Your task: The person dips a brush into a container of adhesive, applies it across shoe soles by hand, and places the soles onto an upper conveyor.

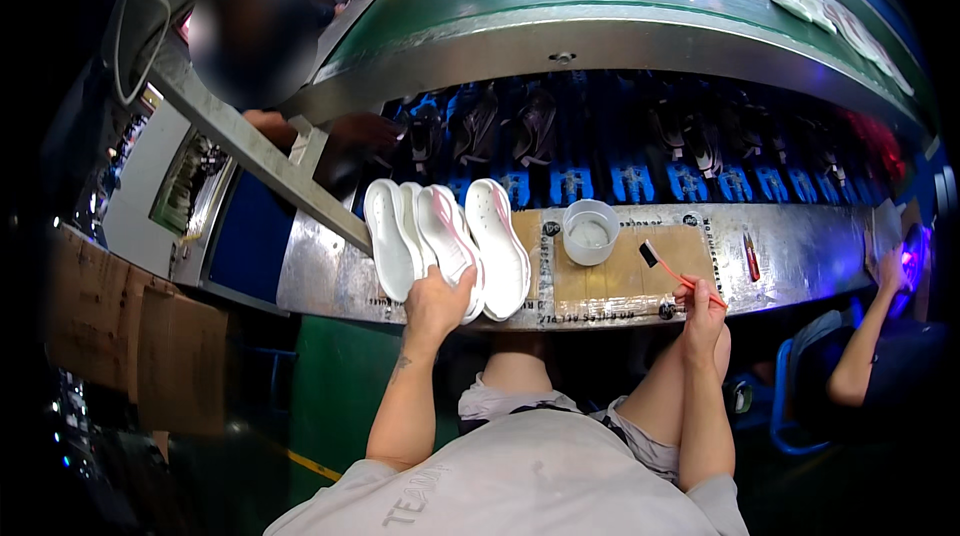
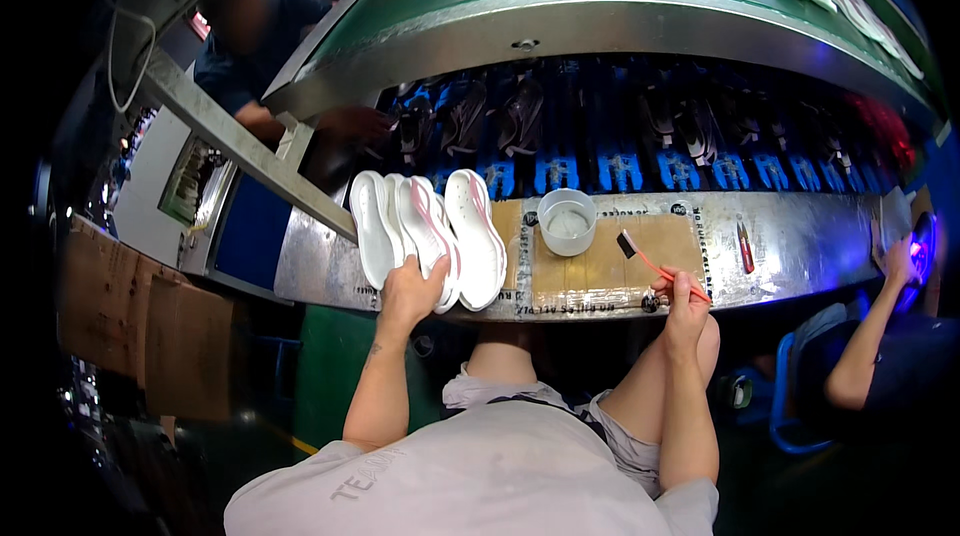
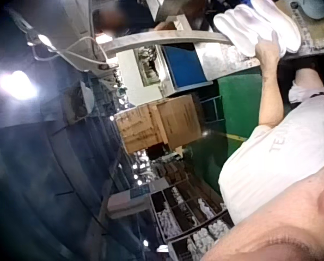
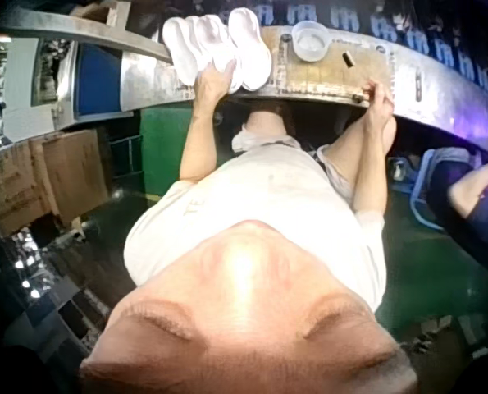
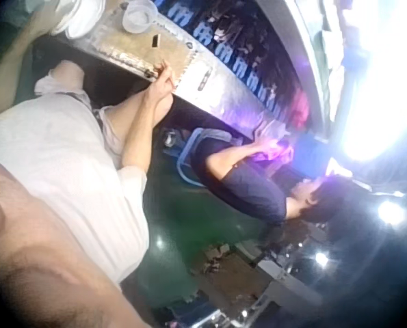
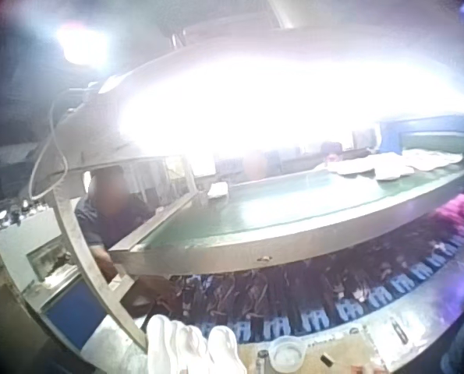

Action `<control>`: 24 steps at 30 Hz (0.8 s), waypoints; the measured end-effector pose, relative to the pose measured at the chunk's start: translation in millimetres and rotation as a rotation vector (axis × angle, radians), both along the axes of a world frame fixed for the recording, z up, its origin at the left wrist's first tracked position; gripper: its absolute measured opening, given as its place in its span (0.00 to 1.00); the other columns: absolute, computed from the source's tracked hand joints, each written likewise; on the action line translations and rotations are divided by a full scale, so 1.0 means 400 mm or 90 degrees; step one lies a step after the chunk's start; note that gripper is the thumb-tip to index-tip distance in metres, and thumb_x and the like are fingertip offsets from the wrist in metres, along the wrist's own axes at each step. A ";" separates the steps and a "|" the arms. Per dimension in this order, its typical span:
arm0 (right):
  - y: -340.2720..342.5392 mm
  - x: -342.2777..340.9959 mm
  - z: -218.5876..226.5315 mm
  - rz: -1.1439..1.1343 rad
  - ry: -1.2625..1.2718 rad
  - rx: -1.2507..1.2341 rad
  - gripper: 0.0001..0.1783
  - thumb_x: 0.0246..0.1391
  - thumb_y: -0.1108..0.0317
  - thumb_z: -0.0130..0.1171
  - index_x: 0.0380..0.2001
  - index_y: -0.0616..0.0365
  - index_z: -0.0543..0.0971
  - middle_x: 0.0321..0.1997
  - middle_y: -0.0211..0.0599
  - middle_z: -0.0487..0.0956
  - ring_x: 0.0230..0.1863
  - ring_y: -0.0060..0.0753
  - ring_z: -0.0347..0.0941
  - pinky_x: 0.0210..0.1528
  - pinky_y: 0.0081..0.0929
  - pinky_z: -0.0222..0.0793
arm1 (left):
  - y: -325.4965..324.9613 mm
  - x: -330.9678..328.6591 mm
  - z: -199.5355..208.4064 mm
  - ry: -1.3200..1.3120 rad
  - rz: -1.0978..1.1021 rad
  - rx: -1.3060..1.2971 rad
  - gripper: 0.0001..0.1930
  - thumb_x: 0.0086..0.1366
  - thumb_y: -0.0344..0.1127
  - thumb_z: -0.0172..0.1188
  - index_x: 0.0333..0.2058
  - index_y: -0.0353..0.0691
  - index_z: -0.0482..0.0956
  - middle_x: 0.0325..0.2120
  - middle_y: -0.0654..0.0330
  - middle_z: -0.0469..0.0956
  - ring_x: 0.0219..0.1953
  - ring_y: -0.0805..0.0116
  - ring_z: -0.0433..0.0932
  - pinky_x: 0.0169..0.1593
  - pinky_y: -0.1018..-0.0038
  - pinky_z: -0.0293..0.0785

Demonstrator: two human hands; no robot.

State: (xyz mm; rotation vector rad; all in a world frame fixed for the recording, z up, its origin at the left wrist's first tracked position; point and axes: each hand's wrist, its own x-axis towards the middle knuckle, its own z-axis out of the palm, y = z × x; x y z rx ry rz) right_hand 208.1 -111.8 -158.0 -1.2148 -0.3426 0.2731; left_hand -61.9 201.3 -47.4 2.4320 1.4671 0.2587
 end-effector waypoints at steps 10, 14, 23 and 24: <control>0.155 -0.025 0.266 0.125 -0.219 -0.218 0.16 0.72 0.64 0.53 0.42 0.67 0.84 0.31 0.35 0.85 0.33 0.23 0.79 0.38 0.24 0.73 | -0.002 -0.007 -0.092 -0.111 -0.022 0.008 0.33 0.62 0.44 0.62 0.49 0.13 0.68 0.31 0.26 0.80 0.37 0.27 0.81 0.48 0.46 0.77; 0.226 -0.030 0.378 0.152 -0.394 -0.433 0.12 0.68 0.63 0.58 0.40 0.59 0.86 0.26 0.41 0.85 0.27 0.35 0.81 0.32 0.31 0.73 | -0.063 -0.072 -0.048 -0.100 -0.101 0.009 0.34 0.63 0.39 0.62 0.58 0.16 0.62 0.39 0.23 0.77 0.45 0.28 0.78 0.53 0.47 0.74; 0.320 -0.028 0.372 0.134 -0.474 -0.525 0.11 0.64 0.61 0.61 0.35 0.57 0.85 0.26 0.47 0.83 0.28 0.51 0.80 0.32 0.40 0.73 | -0.103 -0.157 -0.068 -0.169 -0.091 -0.112 0.48 0.70 0.51 0.60 0.70 0.18 0.47 0.62 0.22 0.65 0.63 0.29 0.68 0.65 0.52 0.66; 0.317 -0.039 0.379 0.145 -0.477 -0.525 0.11 0.64 0.61 0.61 0.35 0.57 0.85 0.26 0.47 0.83 0.28 0.51 0.80 0.32 0.40 0.73 | -0.094 -0.169 -0.096 -0.168 -0.080 -0.115 0.48 0.70 0.51 0.60 0.70 0.18 0.47 0.62 0.22 0.65 0.63 0.29 0.68 0.65 0.52 0.66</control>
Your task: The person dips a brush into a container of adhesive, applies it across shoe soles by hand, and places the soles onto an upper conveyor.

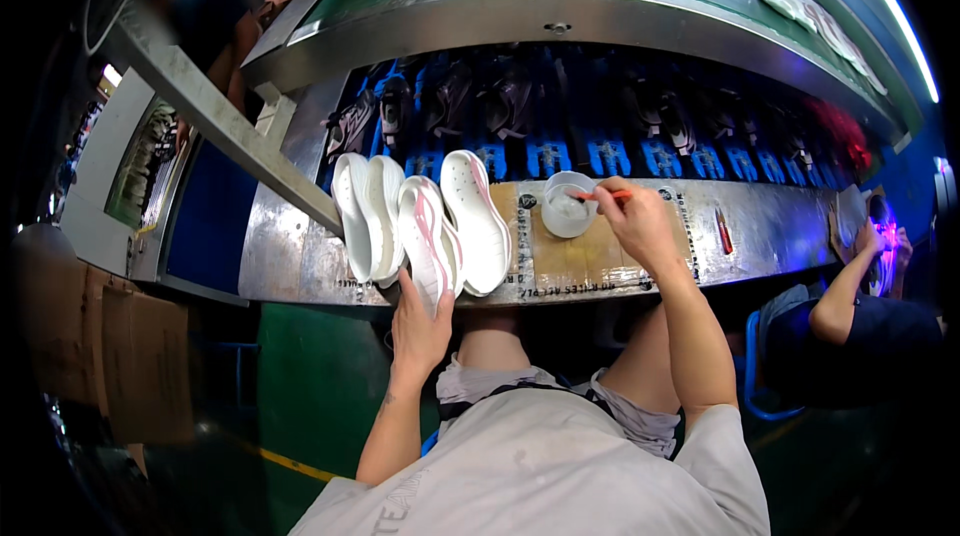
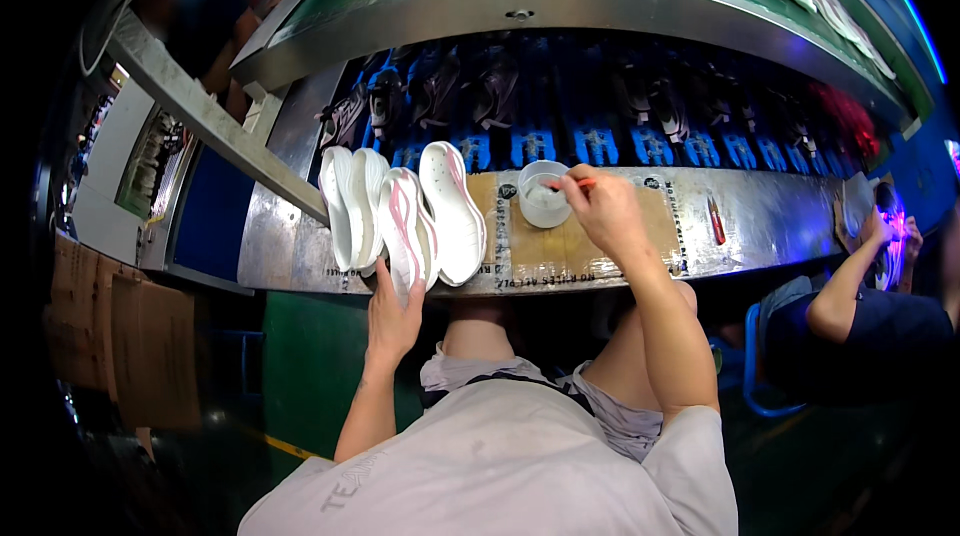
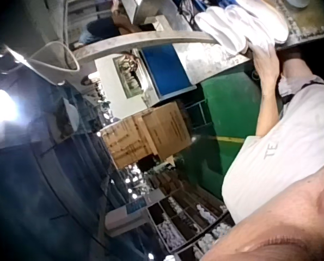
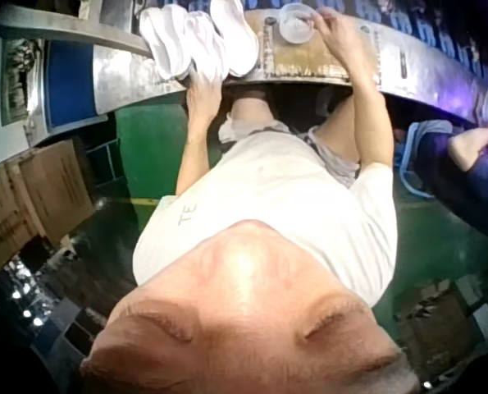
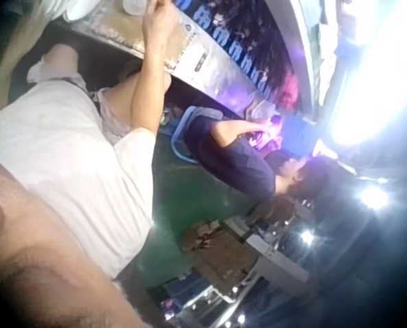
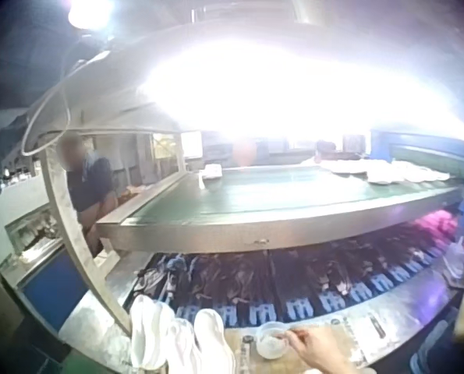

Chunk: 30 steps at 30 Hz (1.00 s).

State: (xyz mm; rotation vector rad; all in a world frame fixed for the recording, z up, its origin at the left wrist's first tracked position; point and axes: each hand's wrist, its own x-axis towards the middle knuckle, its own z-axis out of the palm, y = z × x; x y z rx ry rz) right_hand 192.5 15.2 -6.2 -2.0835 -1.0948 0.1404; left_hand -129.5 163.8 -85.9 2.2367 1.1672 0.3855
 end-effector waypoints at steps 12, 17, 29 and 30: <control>-0.054 -0.002 -0.038 0.030 0.064 0.090 0.12 0.69 0.66 0.58 0.41 0.63 0.84 0.29 0.37 0.85 0.31 0.27 0.80 0.37 0.25 0.72 | 0.067 -0.063 -0.041 -0.489 0.100 -0.630 0.29 0.70 0.42 0.62 0.61 0.26 0.71 0.47 0.44 0.83 0.45 0.56 0.84 0.51 0.63 0.81; -0.058 0.001 -0.062 0.030 0.116 0.113 0.12 0.70 0.65 0.57 0.43 0.63 0.84 0.30 0.36 0.85 0.32 0.25 0.80 0.38 0.23 0.72 | 0.028 -0.063 0.000 -0.927 -0.048 -1.146 0.43 0.72 0.66 0.46 0.71 0.34 0.60 0.69 0.30 0.57 0.63 0.34 0.71 0.56 0.51 0.79; -0.069 -0.025 -0.019 0.095 0.190 0.158 0.12 0.70 0.69 0.57 0.45 0.66 0.84 0.38 0.37 0.86 0.42 0.28 0.82 0.49 0.25 0.76 | -0.004 0.022 0.033 -0.822 -0.205 -1.065 0.55 0.60 0.53 0.71 0.75 0.37 0.47 0.67 0.27 0.60 0.66 0.26 0.67 0.66 0.45 0.70; -0.063 -0.045 0.002 0.092 0.191 0.158 0.12 0.70 0.69 0.57 0.45 0.66 0.84 0.38 0.37 0.86 0.42 0.28 0.82 0.49 0.25 0.76 | -0.003 0.030 0.040 -0.774 -0.224 -1.020 0.57 0.58 0.53 0.73 0.75 0.36 0.48 0.66 0.29 0.63 0.65 0.27 0.68 0.66 0.46 0.70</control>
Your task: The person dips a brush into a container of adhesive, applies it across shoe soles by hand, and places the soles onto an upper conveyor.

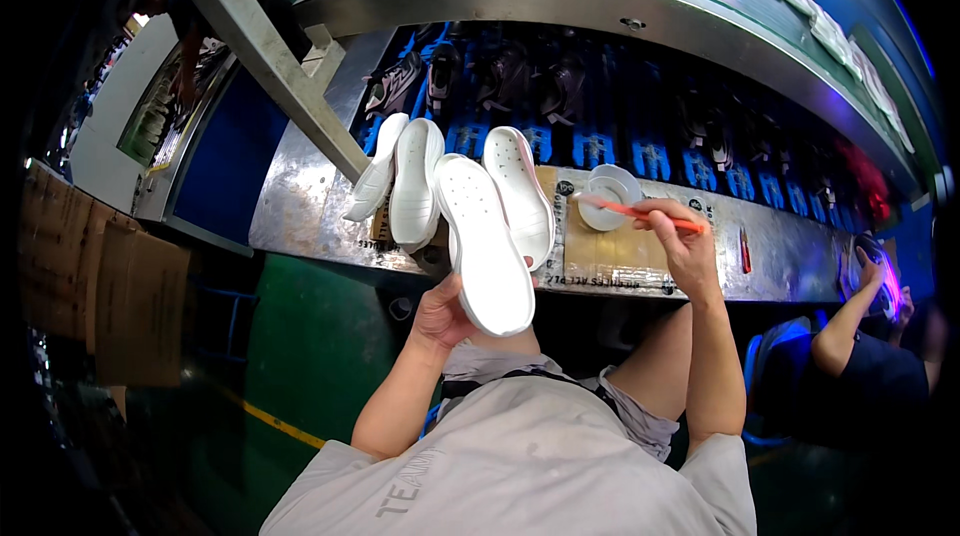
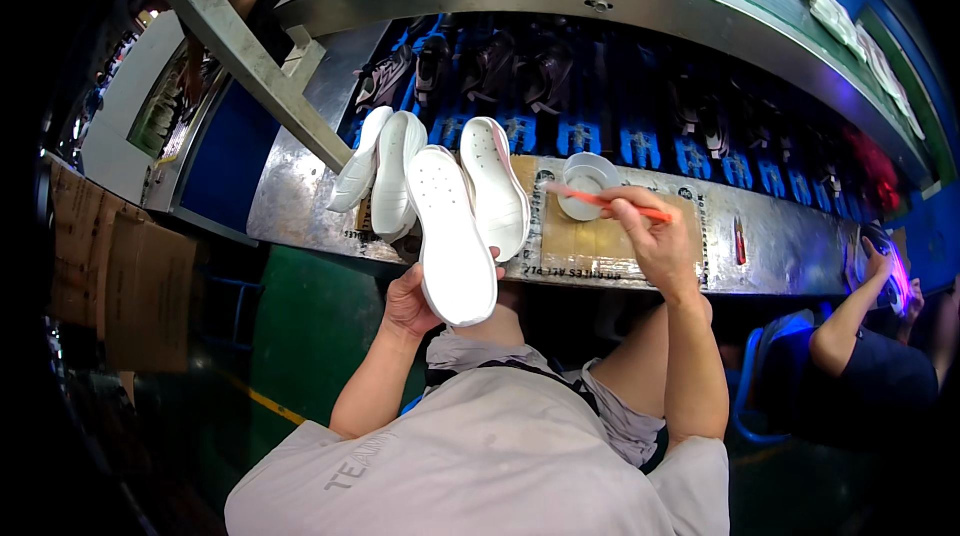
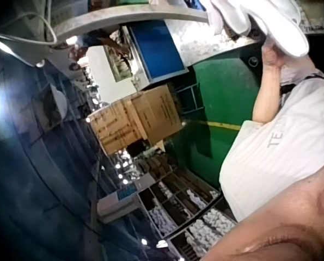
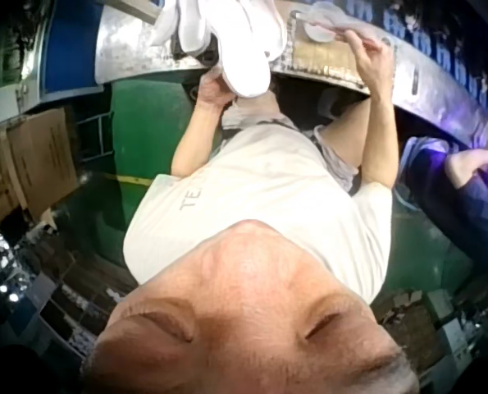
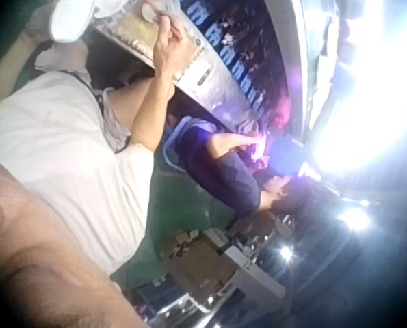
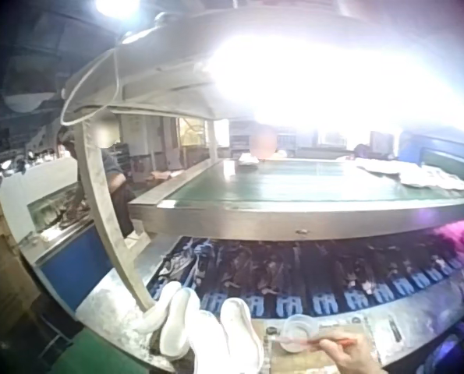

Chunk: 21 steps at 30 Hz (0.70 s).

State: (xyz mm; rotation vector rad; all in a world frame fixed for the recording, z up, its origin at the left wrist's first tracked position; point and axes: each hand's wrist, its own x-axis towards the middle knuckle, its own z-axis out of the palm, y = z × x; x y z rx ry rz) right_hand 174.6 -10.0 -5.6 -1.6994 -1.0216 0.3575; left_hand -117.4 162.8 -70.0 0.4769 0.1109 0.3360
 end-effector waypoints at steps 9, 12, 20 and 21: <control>0.066 -0.048 0.056 0.234 -0.162 0.116 0.10 0.61 0.70 0.65 0.44 0.59 0.86 0.35 0.34 0.86 0.38 0.35 0.77 0.43 0.31 0.74 | 0.045 0.102 0.066 -0.002 -0.102 0.199 0.56 0.52 0.47 0.78 0.72 0.34 0.54 0.63 0.49 0.70 0.65 0.56 0.72 0.69 0.62 0.69; 0.026 -0.040 0.061 0.266 -0.158 0.070 0.08 0.61 0.69 0.66 0.42 0.58 0.87 0.33 0.35 0.85 0.36 0.35 0.76 0.42 0.32 0.74 | 0.089 0.110 0.059 0.000 -0.072 0.235 0.53 0.53 0.44 0.77 0.72 0.33 0.54 0.62 0.51 0.70 0.66 0.57 0.71 0.69 0.63 0.67; -0.040 -0.046 0.063 0.225 -0.135 -0.042 0.07 0.60 0.70 0.65 0.39 0.61 0.87 0.31 0.34 0.85 0.37 0.33 0.78 0.42 0.29 0.74 | 0.124 0.150 0.094 0.073 0.106 0.568 0.52 0.49 0.37 0.78 0.69 0.33 0.57 0.62 0.47 0.71 0.65 0.54 0.71 0.69 0.61 0.67; -0.042 -0.050 0.054 0.191 -0.141 -0.034 0.07 0.60 0.70 0.64 0.38 0.61 0.88 0.30 0.35 0.85 0.36 0.33 0.78 0.41 0.29 0.74 | 0.113 0.150 0.097 0.094 0.108 0.599 0.51 0.49 0.33 0.78 0.69 0.33 0.58 0.61 0.51 0.71 0.64 0.57 0.72 0.68 0.62 0.67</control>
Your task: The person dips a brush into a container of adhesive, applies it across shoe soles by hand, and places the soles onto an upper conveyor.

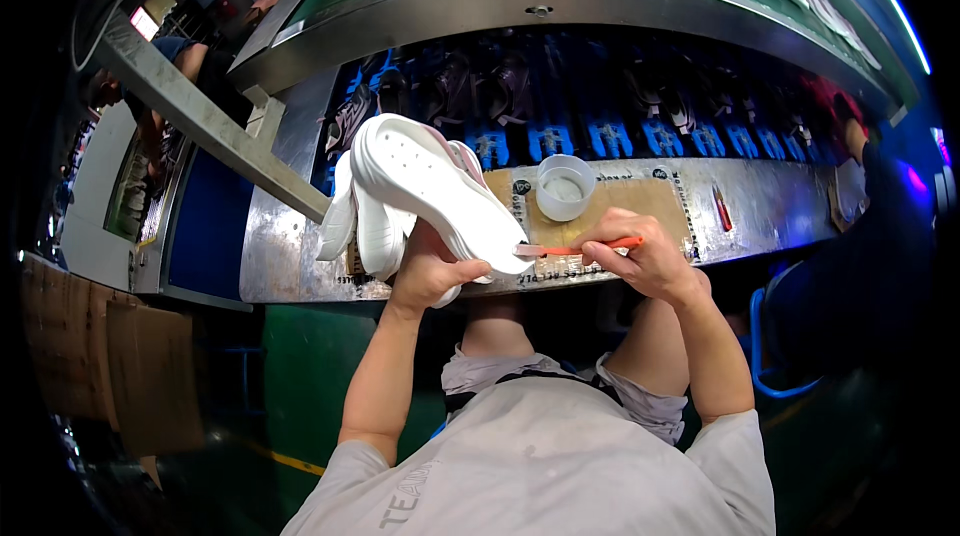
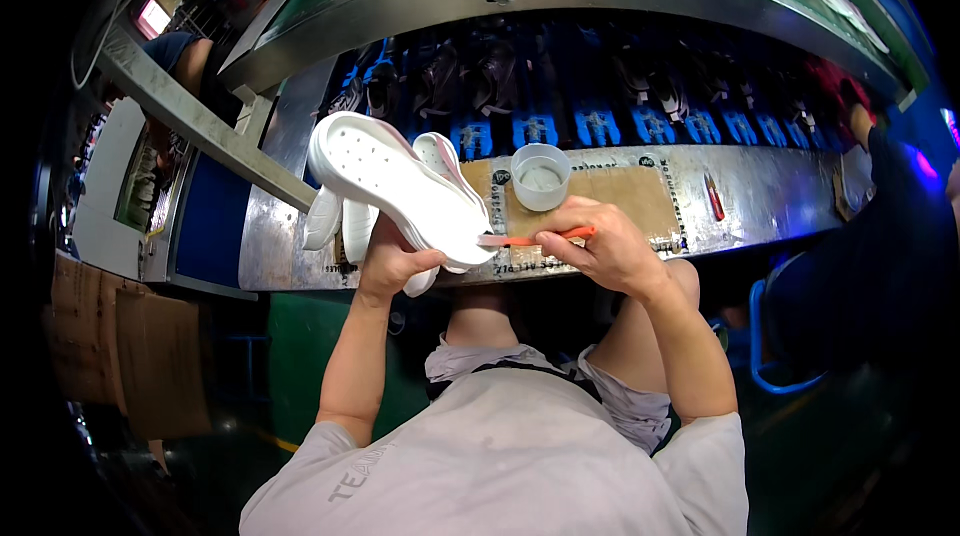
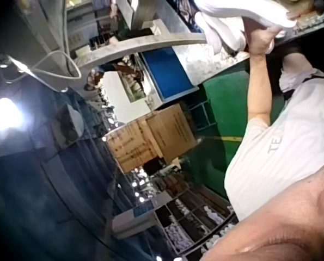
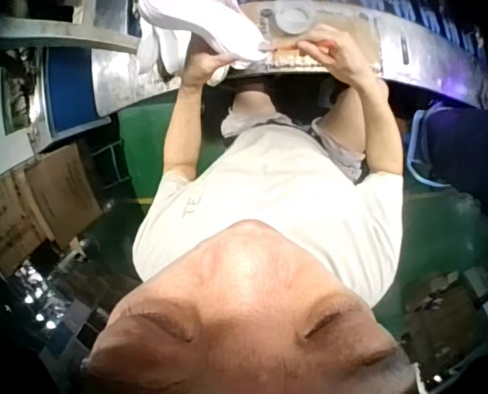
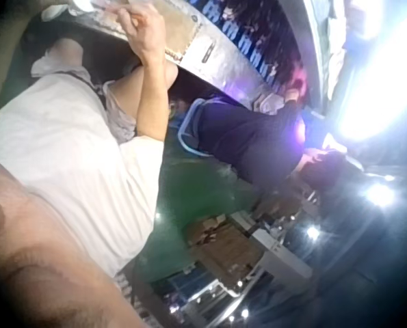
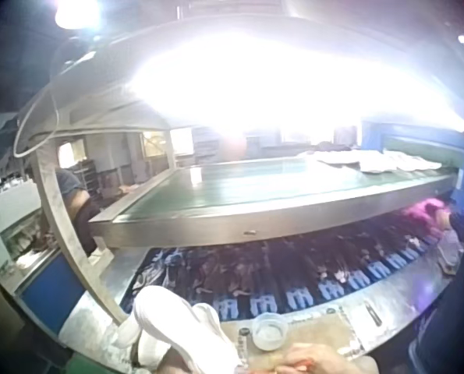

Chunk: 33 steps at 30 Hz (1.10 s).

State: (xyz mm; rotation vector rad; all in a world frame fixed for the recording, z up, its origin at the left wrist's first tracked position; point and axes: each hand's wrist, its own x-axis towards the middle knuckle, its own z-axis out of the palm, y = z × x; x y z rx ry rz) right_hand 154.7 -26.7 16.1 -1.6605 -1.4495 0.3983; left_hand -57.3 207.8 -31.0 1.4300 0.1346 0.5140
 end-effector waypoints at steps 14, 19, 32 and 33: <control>-0.067 -0.127 -0.013 -0.057 0.413 0.075 0.14 0.70 0.67 0.56 0.43 0.65 0.86 0.32 0.36 0.86 0.37 0.25 0.82 0.44 0.22 0.75 | -0.097 0.052 0.086 -0.047 0.037 0.229 0.43 0.50 0.35 0.81 0.64 0.40 0.67 0.58 0.57 0.70 0.59 0.64 0.73 0.62 0.71 0.71; -0.082 -0.163 0.032 -0.081 0.357 0.152 0.11 0.67 0.71 0.58 0.41 0.65 0.86 0.29 0.35 0.86 0.32 0.23 0.79 0.41 0.23 0.73 | -0.086 0.089 0.030 0.000 0.048 0.264 0.46 0.52 0.31 0.79 0.67 0.41 0.61 0.55 0.58 0.74 0.54 0.68 0.76 0.58 0.75 0.73; -0.046 -0.215 0.112 -0.074 0.543 0.229 0.17 0.74 0.65 0.51 0.42 0.69 0.84 0.27 0.36 0.85 0.29 0.21 0.79 0.33 0.20 0.74 | -0.066 0.134 -0.033 0.017 0.119 0.463 0.40 0.49 0.37 0.78 0.59 0.33 0.70 0.49 0.49 0.76 0.51 0.50 0.77 0.58 0.61 0.73; -0.030 -0.210 0.102 -0.083 0.564 0.275 0.21 0.76 0.62 0.48 0.42 0.70 0.83 0.28 0.38 0.84 0.31 0.23 0.79 0.38 0.20 0.75 | -0.065 0.127 -0.031 0.024 0.110 0.463 0.39 0.49 0.38 0.77 0.58 0.32 0.70 0.48 0.47 0.76 0.51 0.47 0.77 0.59 0.58 0.73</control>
